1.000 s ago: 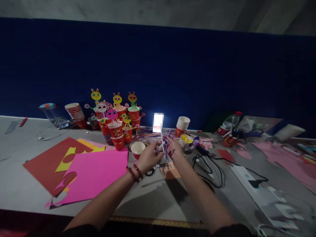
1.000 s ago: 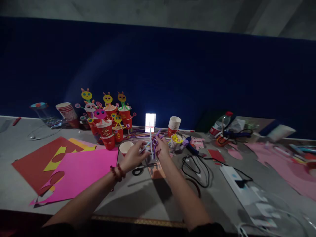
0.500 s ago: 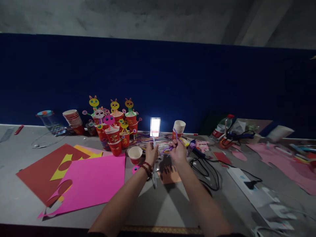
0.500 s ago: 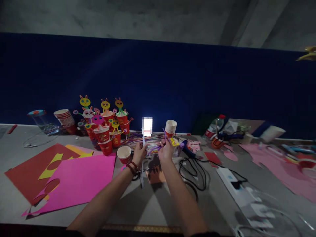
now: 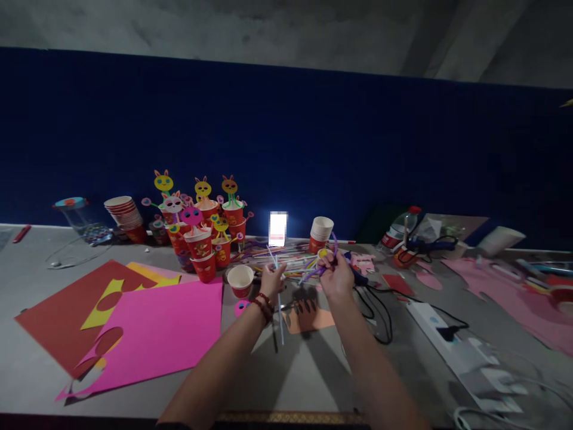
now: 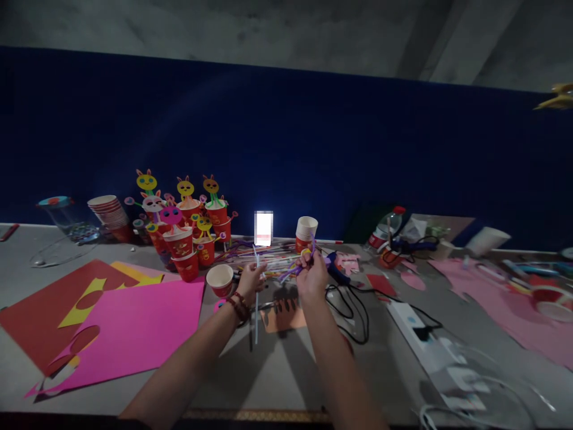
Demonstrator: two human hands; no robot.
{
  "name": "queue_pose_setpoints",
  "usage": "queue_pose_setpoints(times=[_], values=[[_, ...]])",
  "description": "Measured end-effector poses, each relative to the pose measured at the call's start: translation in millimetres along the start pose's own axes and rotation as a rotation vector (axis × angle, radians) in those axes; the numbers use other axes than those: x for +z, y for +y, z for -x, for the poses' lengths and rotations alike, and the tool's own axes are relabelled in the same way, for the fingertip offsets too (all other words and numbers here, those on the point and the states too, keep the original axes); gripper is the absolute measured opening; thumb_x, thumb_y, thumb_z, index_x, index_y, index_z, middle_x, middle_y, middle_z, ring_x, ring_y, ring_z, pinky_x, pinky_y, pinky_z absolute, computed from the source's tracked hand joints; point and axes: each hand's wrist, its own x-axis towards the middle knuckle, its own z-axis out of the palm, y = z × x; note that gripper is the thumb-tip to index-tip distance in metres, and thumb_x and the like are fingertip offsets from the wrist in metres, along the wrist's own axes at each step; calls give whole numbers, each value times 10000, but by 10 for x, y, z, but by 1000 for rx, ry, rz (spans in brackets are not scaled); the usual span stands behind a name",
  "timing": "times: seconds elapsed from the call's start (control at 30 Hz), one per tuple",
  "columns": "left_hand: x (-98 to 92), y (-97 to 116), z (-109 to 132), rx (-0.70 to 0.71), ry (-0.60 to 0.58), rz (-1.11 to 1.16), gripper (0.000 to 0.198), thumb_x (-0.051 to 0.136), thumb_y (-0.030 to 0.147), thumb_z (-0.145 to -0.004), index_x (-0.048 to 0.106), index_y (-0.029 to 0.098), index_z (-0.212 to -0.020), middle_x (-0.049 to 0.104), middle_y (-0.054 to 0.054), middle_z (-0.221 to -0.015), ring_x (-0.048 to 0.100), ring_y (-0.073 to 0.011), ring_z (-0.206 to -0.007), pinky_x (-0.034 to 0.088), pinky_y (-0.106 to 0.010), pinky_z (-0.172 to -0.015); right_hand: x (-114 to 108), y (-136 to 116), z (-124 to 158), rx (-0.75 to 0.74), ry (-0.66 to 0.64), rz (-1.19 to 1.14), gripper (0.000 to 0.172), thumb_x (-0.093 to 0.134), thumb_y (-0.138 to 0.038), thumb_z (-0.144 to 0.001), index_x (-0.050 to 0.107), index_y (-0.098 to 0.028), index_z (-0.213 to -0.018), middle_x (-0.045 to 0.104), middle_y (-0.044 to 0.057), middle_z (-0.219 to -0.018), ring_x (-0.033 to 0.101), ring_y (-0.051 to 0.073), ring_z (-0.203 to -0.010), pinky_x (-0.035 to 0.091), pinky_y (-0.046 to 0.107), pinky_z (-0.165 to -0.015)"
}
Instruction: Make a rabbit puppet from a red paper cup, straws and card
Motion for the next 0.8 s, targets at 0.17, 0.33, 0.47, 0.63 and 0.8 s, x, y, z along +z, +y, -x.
queue_pose_setpoints(times=[0.17,0.33,0.47,0.63,0.8], values=[[-40,84,156,6,-14,-54,532,735,547,-682,514,184,-1000,371,115,-556,271,-20,-377,164,-162,-391,-13,61,162,16,-9,-35,125,595,-290,-873,579,-175,-829,394,-88,-579,358,52,-454,385,184,-494],[-59,278,330,3,-165,-129,445,600,588,-786,615,150,-864,298,114,-454,206,-36,-362,134,-185,-387,47,102,270,22,-29,-79,169,595,-335,-874,572,-181,-805,367,-90,-572,333,52,-453,372,181,-492],[-93,367,589,3,-334,-229,381,718,513,-718,637,140,-718,407,71,-465,317,-53,-410,200,-190,-408,76,96,352,10,-54,-86,214,631,-373,-858,558,-189,-778,364,-88,-576,335,59,-453,366,189,-478],[-206,350,758,125,-433,-308,339,670,483,-780,606,154,-732,532,21,-619,426,-77,-536,305,-186,-478,114,17,533,39,-160,-117,252,629,-424,-871,557,-203,-773,289,-109,-507,248,62,-395,328,171,-415],[-286,279,891,-84,-365,-150,349,631,509,-801,533,175,-780,369,101,-503,185,-39,-388,139,-195,-393,167,-132,742,75,-256,-191,441,607,-477,-886,424,-211,-586,173,-121,-423,50,73,-373,160,180,-334]])
